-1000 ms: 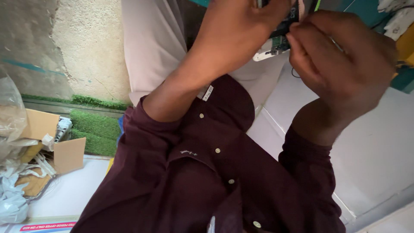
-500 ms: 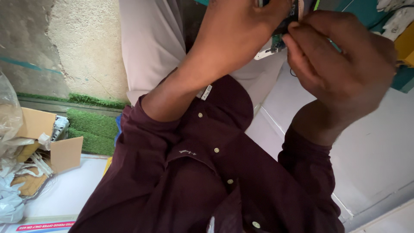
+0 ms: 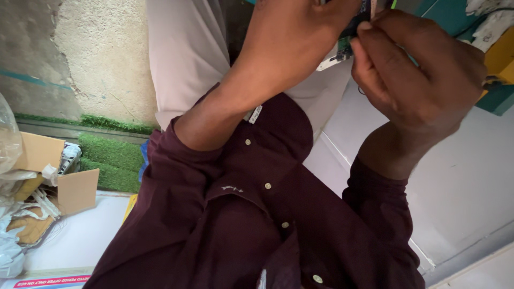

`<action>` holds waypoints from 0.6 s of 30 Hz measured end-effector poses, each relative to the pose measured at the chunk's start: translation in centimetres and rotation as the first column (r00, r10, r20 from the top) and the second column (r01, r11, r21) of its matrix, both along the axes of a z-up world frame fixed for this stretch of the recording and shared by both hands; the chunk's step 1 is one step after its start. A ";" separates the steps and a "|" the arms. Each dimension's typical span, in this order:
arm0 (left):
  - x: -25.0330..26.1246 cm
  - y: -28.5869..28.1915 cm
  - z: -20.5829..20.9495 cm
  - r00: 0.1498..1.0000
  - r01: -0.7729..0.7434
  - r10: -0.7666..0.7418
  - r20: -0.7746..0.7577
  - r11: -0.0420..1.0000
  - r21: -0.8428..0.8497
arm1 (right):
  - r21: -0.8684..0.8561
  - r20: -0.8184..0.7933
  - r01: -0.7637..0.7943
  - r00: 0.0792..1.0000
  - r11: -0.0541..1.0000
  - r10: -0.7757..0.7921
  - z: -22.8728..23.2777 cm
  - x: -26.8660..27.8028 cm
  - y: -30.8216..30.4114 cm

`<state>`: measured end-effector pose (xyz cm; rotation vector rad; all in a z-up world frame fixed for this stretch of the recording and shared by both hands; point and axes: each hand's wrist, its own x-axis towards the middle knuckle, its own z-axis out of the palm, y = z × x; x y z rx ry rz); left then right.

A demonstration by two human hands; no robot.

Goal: The person works on a disassembled smartphone, using a small brush to clean the internal components. They then apply a liquid from a bottle onto the circuit board and continue to clean and manipulate the internal parts with the brush and their fingers.

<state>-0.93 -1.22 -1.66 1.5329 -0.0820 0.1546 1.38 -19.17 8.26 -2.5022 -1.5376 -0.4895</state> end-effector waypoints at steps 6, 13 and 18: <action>0.1 0.3 0.0 0.994 0.037 -0.038 -0.098 0.999 -0.012 | 0.064 -0.199 0.044 0.979 0.997 -0.030 0.2 -0.4 -1.1; 0.5 0.8 0.0 0.994 0.082 -0.099 -0.050 0.959 -0.271 | 0.208 -0.248 -0.011 0.967 0.978 0.063 -0.7 0.7 -1.3; 0.3 0.4 0.1 0.993 0.066 -0.090 -0.072 0.956 -0.287 | 0.196 -0.135 0.028 0.991 0.980 -0.001 -1.7 -0.1 -0.8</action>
